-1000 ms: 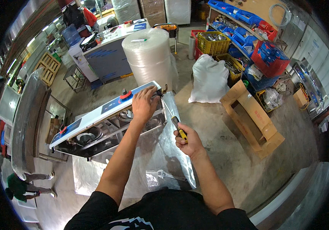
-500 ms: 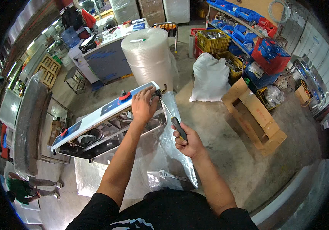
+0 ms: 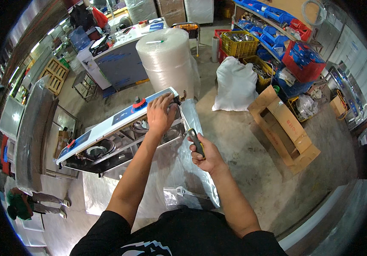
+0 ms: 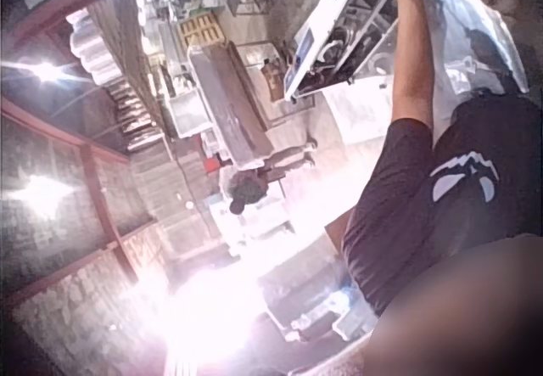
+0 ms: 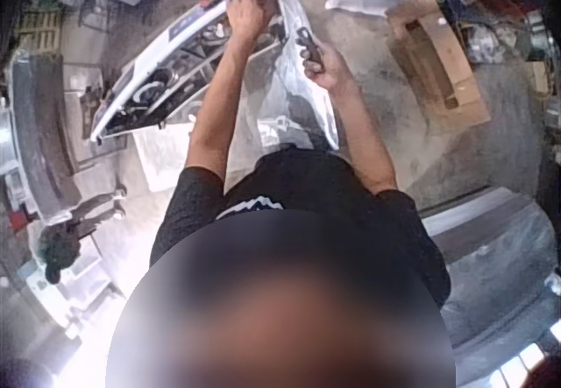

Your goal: The person uses a screwdriver to tighten screws on the underside of a two-burner gas stove, then flips it upright and places it on the floor. The person also briefly handles a plastic bag and a wrench.

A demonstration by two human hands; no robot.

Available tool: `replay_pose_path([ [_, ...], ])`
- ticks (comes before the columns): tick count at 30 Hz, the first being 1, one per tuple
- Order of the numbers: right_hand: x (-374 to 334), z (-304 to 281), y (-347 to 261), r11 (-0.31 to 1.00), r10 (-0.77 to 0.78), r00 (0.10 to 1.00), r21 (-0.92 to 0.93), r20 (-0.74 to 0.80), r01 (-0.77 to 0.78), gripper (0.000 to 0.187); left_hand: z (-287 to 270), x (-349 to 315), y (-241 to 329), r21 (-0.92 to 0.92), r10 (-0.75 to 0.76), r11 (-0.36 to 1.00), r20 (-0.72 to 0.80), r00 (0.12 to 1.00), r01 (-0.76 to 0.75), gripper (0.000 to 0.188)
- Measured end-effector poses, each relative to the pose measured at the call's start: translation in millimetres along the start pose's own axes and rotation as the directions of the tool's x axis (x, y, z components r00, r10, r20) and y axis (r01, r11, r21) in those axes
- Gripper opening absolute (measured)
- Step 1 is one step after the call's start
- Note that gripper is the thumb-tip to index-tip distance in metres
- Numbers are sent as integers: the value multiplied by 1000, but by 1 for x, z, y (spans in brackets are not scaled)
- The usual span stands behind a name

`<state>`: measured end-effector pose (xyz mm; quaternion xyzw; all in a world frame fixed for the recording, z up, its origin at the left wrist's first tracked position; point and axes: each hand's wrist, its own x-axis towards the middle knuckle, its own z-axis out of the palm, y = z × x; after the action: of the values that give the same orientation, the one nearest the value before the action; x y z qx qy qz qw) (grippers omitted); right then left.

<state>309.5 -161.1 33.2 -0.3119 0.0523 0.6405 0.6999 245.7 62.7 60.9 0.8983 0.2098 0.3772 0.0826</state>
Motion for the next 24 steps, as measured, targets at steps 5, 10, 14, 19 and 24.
replay_pose_path([
  [5,3,1,26,597,-552,834,-706,-16,381,28,-3,0,3,-11,-35,999,37,999,36,39],
  [10,14,2,34,-95,-813,546,-972,201,217,26,-1,-3,3,-14,-32,999,17,999,32,38],
  [14,6,0,11,439,-627,779,-836,-23,329,26,1,-2,2,-7,-54,999,19,998,54,38],
  [19,-15,-3,-17,778,-436,899,-518,-39,355,28,0,0,4,19,-18,1000,21,1000,18,39],
  [24,1,6,35,-277,-875,369,-949,313,149,30,1,-1,5,38,-22,999,18,1000,22,38],
])
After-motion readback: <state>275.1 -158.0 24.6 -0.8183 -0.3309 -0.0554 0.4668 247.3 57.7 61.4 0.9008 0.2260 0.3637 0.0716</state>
